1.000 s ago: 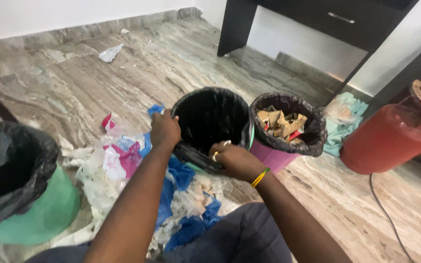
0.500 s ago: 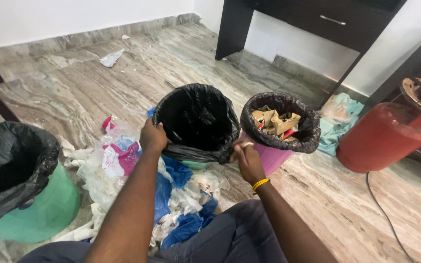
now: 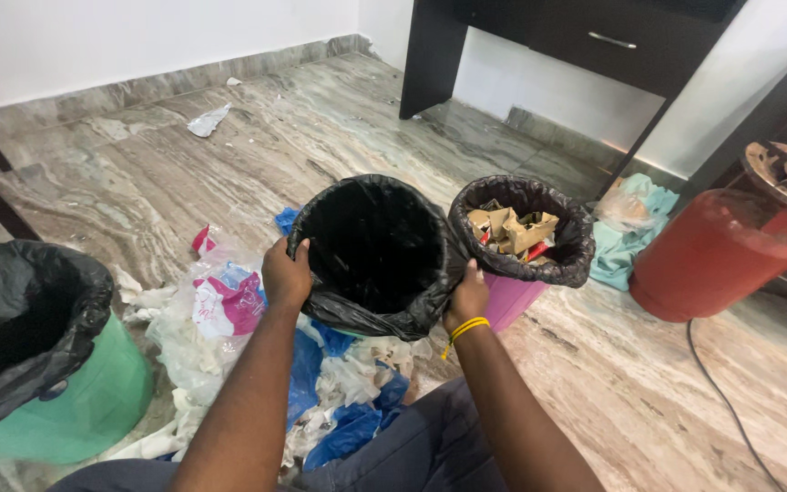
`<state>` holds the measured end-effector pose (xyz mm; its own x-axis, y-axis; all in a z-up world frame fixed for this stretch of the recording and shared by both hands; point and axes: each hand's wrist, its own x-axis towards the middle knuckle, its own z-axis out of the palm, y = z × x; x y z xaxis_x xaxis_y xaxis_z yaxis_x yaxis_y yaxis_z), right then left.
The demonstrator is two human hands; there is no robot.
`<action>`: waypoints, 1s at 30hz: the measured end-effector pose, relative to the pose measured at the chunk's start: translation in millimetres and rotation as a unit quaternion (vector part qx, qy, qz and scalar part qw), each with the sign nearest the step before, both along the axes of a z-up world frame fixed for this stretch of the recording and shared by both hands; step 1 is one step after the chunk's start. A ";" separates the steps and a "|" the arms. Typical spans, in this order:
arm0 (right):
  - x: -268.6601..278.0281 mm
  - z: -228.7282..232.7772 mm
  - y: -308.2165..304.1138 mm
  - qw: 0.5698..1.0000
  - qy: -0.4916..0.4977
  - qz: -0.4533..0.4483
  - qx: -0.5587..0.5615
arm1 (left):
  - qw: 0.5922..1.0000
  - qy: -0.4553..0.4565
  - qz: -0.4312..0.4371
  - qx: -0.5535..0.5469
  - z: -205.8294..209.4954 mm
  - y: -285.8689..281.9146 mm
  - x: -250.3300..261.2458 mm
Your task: The person sits on the floor and lines two green plastic bins with black trash bags. They adjust the bags to fit inside the bins and then begin placing crumpled plastic bags and other waste into the lined bins.
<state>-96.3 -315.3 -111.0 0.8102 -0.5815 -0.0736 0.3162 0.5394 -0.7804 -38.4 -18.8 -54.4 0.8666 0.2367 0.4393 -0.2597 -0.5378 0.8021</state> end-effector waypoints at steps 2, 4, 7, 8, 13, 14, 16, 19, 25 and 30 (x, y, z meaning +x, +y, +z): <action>6.1 -10.3 -5.7 0.994 0.054 0.063 0.077 | 1.000 0.009 -0.001 -0.012 3.6 4.2 -5.8; 9.2 -18.9 -2.1 0.995 0.031 0.001 -0.090 | 0.999 0.030 -0.011 -0.039 9.9 6.5 -12.0; -6.6 -9.5 8.7 0.941 -0.006 -0.109 -0.320 | 0.994 0.062 -0.027 -0.091 17.8 7.2 -17.6; -17.5 -1.3 14.5 0.909 -0.017 -0.147 -0.389 | 0.992 0.064 -0.025 -0.101 18.6 6.7 -17.2; -44.3 43.2 41.6 0.947 0.067 -0.011 -0.314 | 0.978 0.015 -0.052 -0.203 5.6 2.5 -11.3; -45.3 45.2 42.5 0.926 0.101 -0.013 -0.364 | 0.975 0.009 -0.055 -0.217 0.2 3.0 -11.1; -39.9 42.8 41.6 0.958 0.037 0.020 -0.284 | 0.973 0.007 -0.037 -0.228 -10.3 0.9 -8.7; -32.4 26.7 36.0 0.965 -0.024 0.033 -0.257 | 0.964 0.014 0.063 -0.258 -27.6 -5.4 -14.5; -14.2 -1.1 29.7 0.966 -0.048 -0.032 -0.250 | 0.845 0.176 0.086 -0.497 -36.5 -74.3 -81.9; -17.7 7.1 24.9 0.973 -0.032 -0.040 -0.224 | 0.705 0.049 -0.146 -0.693 -63.8 -83.6 -112.3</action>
<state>-113.9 -290.5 -103.9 0.7562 -0.6043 0.2510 0.3986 0.1212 -0.9091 -150.7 -102.3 -118.2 0.9774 0.1847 -0.1025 -0.1043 0.8438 0.5265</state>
